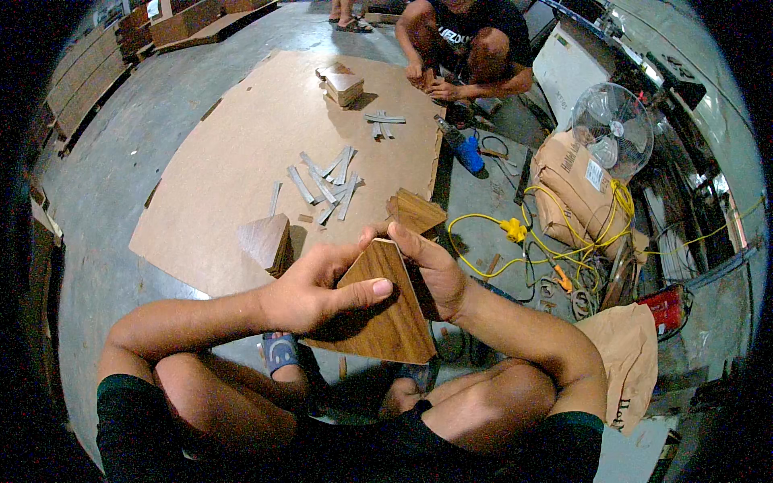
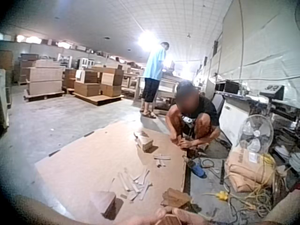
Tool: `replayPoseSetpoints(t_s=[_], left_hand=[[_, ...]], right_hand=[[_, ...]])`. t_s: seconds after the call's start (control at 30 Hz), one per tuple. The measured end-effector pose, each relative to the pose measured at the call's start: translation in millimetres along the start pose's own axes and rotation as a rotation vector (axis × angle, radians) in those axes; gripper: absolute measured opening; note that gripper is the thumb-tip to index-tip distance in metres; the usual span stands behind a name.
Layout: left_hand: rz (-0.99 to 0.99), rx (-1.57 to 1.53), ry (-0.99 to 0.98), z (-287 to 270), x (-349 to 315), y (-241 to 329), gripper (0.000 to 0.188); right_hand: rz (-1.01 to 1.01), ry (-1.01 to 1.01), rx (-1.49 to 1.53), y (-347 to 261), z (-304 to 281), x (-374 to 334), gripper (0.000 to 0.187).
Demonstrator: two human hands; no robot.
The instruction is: The person assembles triangular wooden components by applying glue from a bottle, using a heat gun, and attaching thin strips to the edges of the wooden pieces.
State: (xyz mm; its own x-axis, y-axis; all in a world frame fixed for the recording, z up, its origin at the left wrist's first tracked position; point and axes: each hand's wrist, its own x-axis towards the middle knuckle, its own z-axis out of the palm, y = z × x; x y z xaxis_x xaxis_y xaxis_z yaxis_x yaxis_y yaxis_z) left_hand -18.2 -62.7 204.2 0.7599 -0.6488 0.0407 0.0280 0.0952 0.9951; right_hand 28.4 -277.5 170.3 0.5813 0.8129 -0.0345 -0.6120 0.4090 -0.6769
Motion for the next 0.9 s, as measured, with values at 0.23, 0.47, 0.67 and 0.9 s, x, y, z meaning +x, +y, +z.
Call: replayPoseSetpoints(t_s=[0.23, 0.47, 0.67, 0.9], left_hand=[[-0.054, -0.315, 0.287, -5, 2, 14, 0.041], [0.075, -0.353, 0.76, -17, 12, -2, 0.035], [-0.038, -0.424, 0.674, -18, 10, -11, 0.033], [0.006, -0.45, 0.451, -27, -2, -15, 0.058]], right_hand=[[0.066, 0.146, 0.145, -13, 23, 12, 0.065], [-0.081, 0.303, -0.054, -9, 9, 4, 0.083], [-0.206, 0.398, -0.301, -6, 26, 15, 0.041], [-0.245, 0.497, -0.23, -24, 19, 1, 0.032]])
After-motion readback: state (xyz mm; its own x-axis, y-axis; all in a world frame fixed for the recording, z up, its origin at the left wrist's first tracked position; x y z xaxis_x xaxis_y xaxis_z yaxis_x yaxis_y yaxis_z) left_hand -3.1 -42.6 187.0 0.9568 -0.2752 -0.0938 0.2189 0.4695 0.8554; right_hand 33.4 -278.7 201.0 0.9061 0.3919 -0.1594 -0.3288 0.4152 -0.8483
